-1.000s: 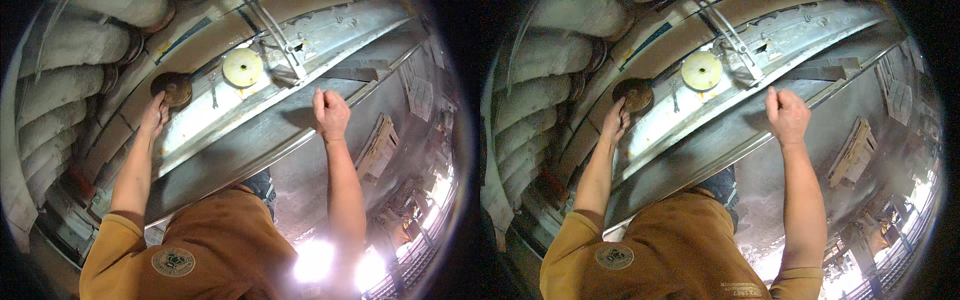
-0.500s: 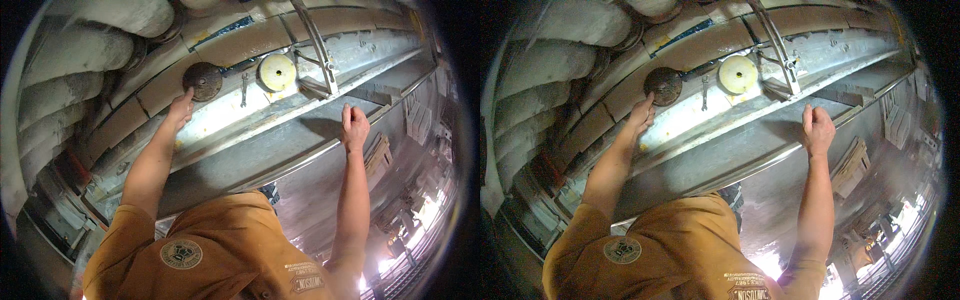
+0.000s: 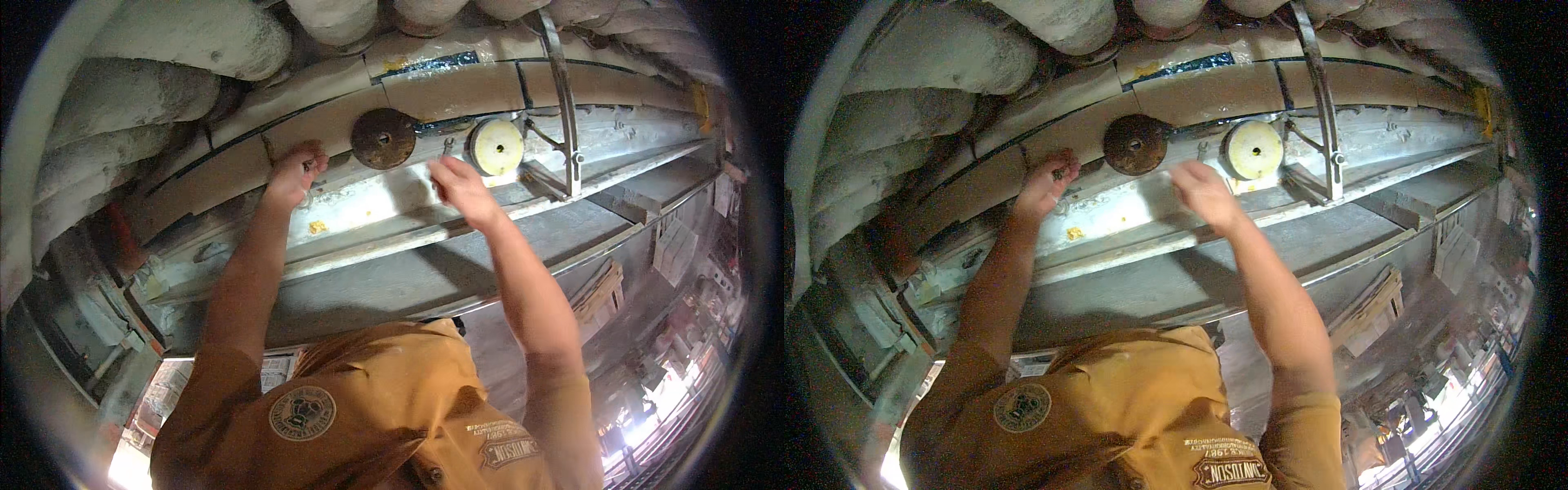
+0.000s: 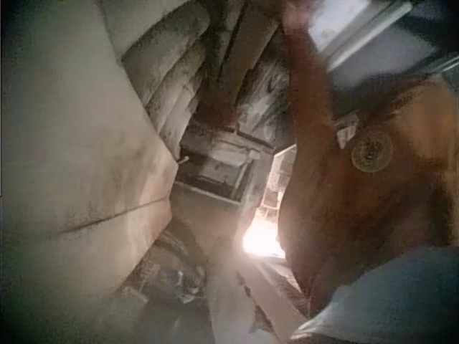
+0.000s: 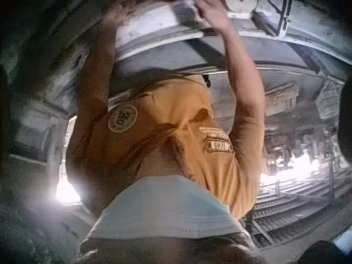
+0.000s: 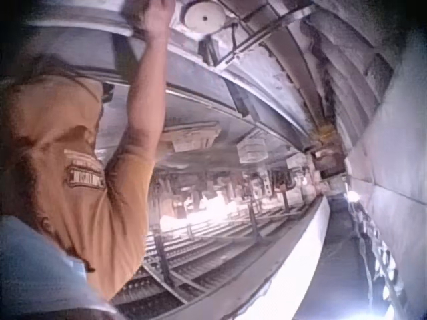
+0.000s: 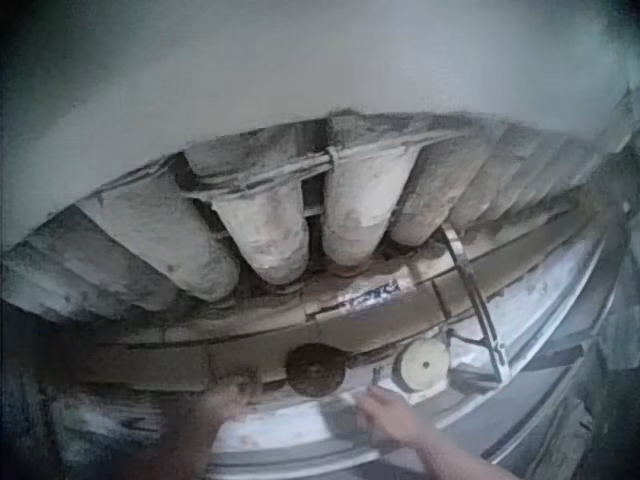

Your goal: The person handles a circular metal disc and small fasteners on a metal shelf, then uses a wrench to tighten a bolt on a nearby pipe. The person continues to manipulate the disc and fasteners by hand.

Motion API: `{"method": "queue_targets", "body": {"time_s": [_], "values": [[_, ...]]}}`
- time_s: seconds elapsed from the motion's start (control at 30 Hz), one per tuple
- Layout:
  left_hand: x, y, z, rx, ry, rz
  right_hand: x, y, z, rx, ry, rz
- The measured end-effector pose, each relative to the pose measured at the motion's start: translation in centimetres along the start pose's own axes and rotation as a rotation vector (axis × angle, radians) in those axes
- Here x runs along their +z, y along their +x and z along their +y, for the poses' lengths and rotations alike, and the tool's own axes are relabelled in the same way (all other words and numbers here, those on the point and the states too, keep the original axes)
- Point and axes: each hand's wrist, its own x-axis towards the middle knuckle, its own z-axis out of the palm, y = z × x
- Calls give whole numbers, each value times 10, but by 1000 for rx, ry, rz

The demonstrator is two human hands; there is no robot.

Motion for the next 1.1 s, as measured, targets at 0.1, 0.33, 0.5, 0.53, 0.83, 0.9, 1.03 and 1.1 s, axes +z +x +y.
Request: {"method": "queue_targets", "body": {"time_s": [0.1, 0.33, 0.5, 0.53, 0.83, 0.9, 1.03, 1.1], "values": [[-21, 15, -4, 197, 241, -86, 62, 66, 9, 67, 282, -106], [-8, 25, 13, 935, 1764, 82, 139, 152, 28, -424, -766, 17], [21, 23, 10, 1051, 1680, 126, 142, 145, -1, -311, -535, 23], [24, 21, 11, 1027, 1627, 130, 143, 149, 2, -306, -430, 32], [13, 20, 10, 961, 1425, 149, 125, 141, -43, -285, -739, -251], [12, 21, 9, 923, 1405, 140, 124, 146, -42, -366, -967, -240], [-14, 29, -2, 765, 1010, 140, 126, 141, -42, -454, -1039, -190], [-33, 35, -5, 809, 873, 102, 129, 137, -42, -418, -938, -141]]}}
